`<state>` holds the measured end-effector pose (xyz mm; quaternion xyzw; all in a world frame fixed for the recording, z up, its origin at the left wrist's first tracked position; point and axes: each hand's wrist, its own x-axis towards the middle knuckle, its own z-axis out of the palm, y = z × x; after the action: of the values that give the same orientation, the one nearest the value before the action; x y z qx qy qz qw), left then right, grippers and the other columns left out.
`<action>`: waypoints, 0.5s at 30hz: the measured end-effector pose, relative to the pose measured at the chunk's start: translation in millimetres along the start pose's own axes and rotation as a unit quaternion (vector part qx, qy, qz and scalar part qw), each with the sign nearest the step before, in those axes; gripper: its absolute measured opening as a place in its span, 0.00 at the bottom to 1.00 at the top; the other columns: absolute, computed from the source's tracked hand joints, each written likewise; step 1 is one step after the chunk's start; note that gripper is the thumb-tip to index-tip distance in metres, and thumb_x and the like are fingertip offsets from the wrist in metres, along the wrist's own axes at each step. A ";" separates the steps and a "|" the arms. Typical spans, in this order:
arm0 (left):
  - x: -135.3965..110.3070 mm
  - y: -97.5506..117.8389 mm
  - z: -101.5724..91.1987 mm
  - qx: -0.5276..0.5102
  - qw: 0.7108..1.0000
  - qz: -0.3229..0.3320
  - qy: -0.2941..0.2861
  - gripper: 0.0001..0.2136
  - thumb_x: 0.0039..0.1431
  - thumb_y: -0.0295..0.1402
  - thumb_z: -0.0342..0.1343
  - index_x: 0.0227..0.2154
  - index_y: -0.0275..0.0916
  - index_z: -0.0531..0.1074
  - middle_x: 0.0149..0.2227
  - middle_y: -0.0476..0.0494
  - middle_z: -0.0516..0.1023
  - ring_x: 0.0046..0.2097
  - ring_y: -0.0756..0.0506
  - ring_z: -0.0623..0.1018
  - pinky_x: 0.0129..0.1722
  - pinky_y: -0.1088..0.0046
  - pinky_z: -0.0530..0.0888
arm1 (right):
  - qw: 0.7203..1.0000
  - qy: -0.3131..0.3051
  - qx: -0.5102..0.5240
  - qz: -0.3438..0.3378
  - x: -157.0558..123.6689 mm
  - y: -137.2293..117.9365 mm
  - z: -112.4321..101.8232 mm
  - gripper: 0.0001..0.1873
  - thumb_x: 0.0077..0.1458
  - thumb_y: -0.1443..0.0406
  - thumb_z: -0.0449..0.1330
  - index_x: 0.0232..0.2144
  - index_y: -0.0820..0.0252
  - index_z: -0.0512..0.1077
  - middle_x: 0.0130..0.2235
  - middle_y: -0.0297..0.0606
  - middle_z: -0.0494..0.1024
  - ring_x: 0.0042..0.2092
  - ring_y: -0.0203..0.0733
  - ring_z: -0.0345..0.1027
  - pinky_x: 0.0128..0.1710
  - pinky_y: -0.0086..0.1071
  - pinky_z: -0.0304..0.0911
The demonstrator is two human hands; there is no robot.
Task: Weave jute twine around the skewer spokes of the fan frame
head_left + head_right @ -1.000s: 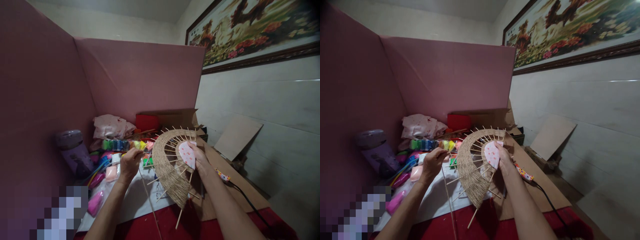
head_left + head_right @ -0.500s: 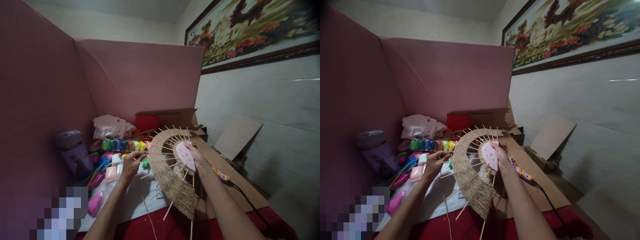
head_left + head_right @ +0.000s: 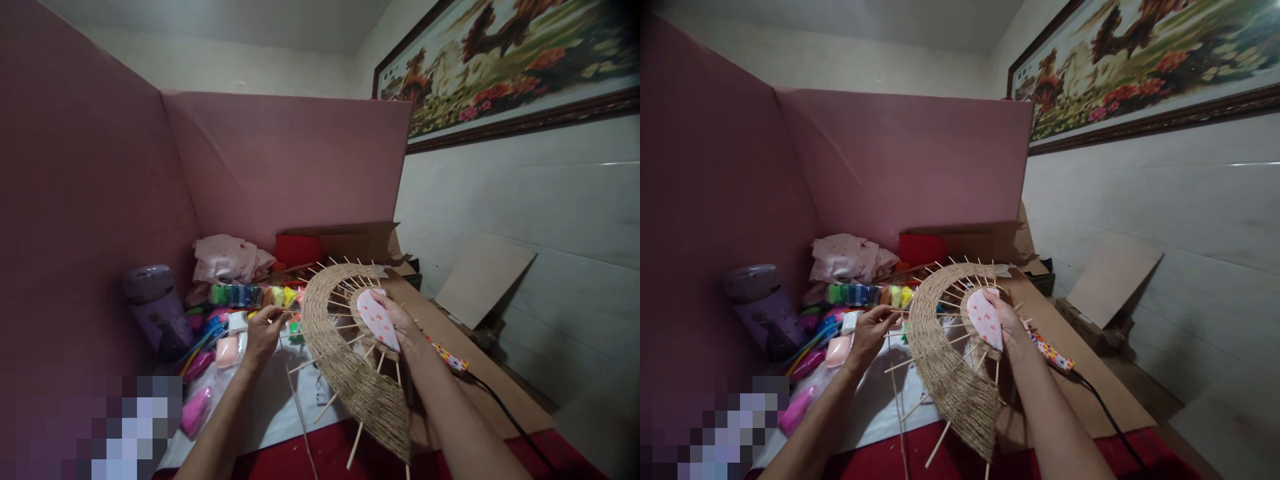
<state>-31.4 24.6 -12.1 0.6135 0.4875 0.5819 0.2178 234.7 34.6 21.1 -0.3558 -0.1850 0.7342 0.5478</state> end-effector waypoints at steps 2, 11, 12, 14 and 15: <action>-0.1 -1.5 1.5 -0.004 1.000 -0.001 -0.001 0.09 0.45 0.37 0.58 0.24 0.36 0.76 0.23 0.47 0.76 0.26 0.50 0.72 0.27 0.76 0.67 | 1.000 -0.012 -0.006 0.010 0.6 -0.2 -1.2 0.12 0.60 0.67 0.49 0.37 0.71 0.70 0.21 0.41 0.78 0.22 0.41 0.73 0.29 0.35 0.71; 0.0 2.9 -0.8 0.032 0.999 0.016 0.009 0.07 0.46 0.36 0.58 0.22 0.37 0.74 0.22 0.49 0.74 0.26 0.51 0.69 0.27 0.77 0.65 | 0.998 -0.035 -0.043 0.036 10.7 2.0 -11.8 0.13 0.60 0.67 0.49 0.38 0.72 0.69 0.22 0.43 0.79 0.25 0.42 0.75 0.31 0.33 0.72; 0.0 3.6 -2.0 0.048 0.998 0.027 0.010 0.07 0.47 0.36 0.58 0.22 0.38 0.74 0.22 0.50 0.73 0.26 0.51 0.69 0.27 0.77 0.64 | 0.997 -0.041 -0.048 0.039 12.1 2.0 -13.5 0.13 0.61 0.67 0.48 0.38 0.72 0.69 0.22 0.43 0.79 0.25 0.42 0.75 0.31 0.33 0.72; 0.2 4.2 -4.3 0.078 0.995 0.056 0.011 0.07 0.48 0.36 0.58 0.23 0.38 0.73 0.22 0.50 0.73 0.26 0.51 0.69 0.26 0.77 0.64 | 0.995 -0.061 -0.062 0.052 14.4 1.5 -16.7 0.15 0.62 0.66 0.46 0.37 0.72 0.70 0.22 0.43 0.79 0.24 0.41 0.75 0.30 0.33 0.72; 0.4 4.4 -5.3 0.088 0.993 0.072 0.013 0.06 0.49 0.35 0.57 0.23 0.38 0.73 0.23 0.50 0.73 0.26 0.51 0.70 0.27 0.77 0.64 | 0.993 -0.074 -0.070 0.061 15.0 1.3 -17.7 0.16 0.62 0.66 0.45 0.37 0.71 0.70 0.23 0.43 0.79 0.24 0.41 0.75 0.29 0.33 0.72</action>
<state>-34.9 21.4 -7.1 0.6562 0.4939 0.5589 0.1145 244.5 46.1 3.4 -0.3491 -0.2537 0.7758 0.4603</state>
